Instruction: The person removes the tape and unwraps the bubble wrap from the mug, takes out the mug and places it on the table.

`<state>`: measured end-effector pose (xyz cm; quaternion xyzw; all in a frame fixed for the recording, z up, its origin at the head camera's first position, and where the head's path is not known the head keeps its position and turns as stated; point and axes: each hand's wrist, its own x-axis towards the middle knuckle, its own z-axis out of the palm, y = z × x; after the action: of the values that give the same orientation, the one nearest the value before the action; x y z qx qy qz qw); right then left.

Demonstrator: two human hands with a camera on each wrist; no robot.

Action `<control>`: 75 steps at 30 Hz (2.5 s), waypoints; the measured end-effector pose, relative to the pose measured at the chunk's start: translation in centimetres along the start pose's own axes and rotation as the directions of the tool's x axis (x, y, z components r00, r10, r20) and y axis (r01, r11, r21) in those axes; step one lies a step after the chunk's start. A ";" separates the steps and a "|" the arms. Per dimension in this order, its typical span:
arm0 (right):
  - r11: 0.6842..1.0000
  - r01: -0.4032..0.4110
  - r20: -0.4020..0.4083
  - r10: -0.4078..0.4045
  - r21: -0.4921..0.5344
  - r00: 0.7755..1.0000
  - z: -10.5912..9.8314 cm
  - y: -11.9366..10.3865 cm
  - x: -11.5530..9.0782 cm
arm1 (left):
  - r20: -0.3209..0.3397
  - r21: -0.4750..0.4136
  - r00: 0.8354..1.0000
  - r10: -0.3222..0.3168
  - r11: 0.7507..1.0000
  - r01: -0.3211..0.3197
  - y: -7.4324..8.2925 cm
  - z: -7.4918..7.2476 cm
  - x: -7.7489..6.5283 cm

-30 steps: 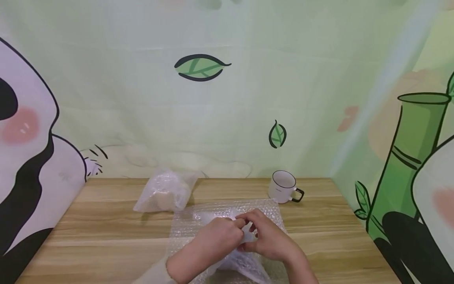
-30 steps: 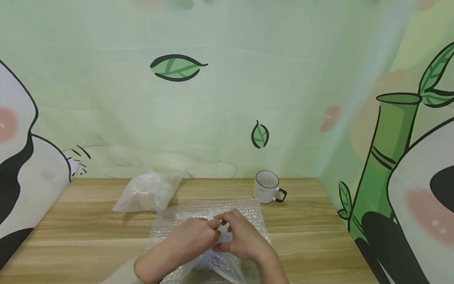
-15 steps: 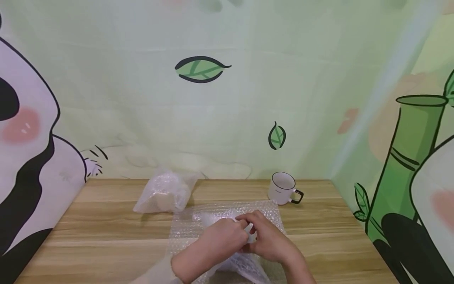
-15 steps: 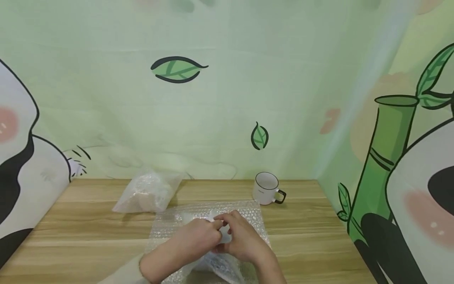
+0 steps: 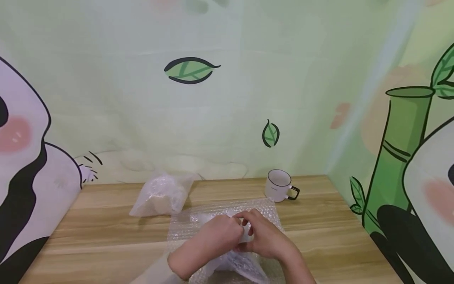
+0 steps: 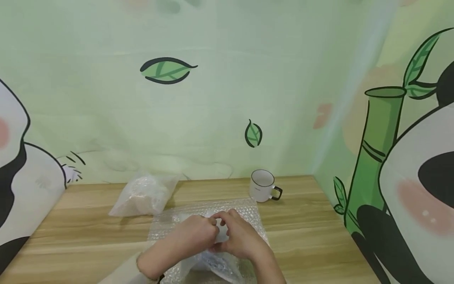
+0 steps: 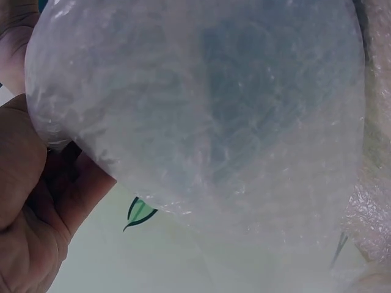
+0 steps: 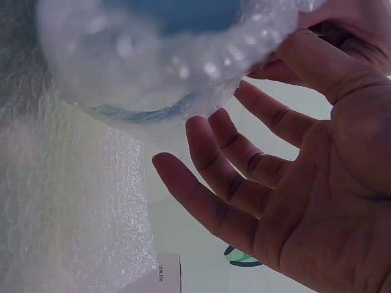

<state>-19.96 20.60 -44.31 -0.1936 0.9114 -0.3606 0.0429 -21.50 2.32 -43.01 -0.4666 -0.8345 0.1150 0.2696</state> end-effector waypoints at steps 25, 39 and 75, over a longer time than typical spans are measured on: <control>1.000 -0.003 0.016 0.003 -0.008 1.000 -0.5 -0.1 -0.1 | -0.066 0.010 0.997 -0.043 0.999 0.044 0.5 0.4 -0.2; 0.999 -0.009 0.027 0.010 -0.041 1.000 0.0 -0.1 -0.2 | -0.068 0.007 0.995 0.071 0.997 -0.070 0.1 0.7 -0.5; 1.000 -0.025 0.017 0.025 0.000 1.000 -0.1 -0.1 0.1 | -0.134 -0.214 0.988 -0.081 0.975 0.050 -0.1 1.6 -1.0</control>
<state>-19.99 20.56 -44.14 -0.1852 0.9134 -0.3582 0.0551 -22.07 1.54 -44.65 -0.4717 -0.8356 -0.0163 0.2811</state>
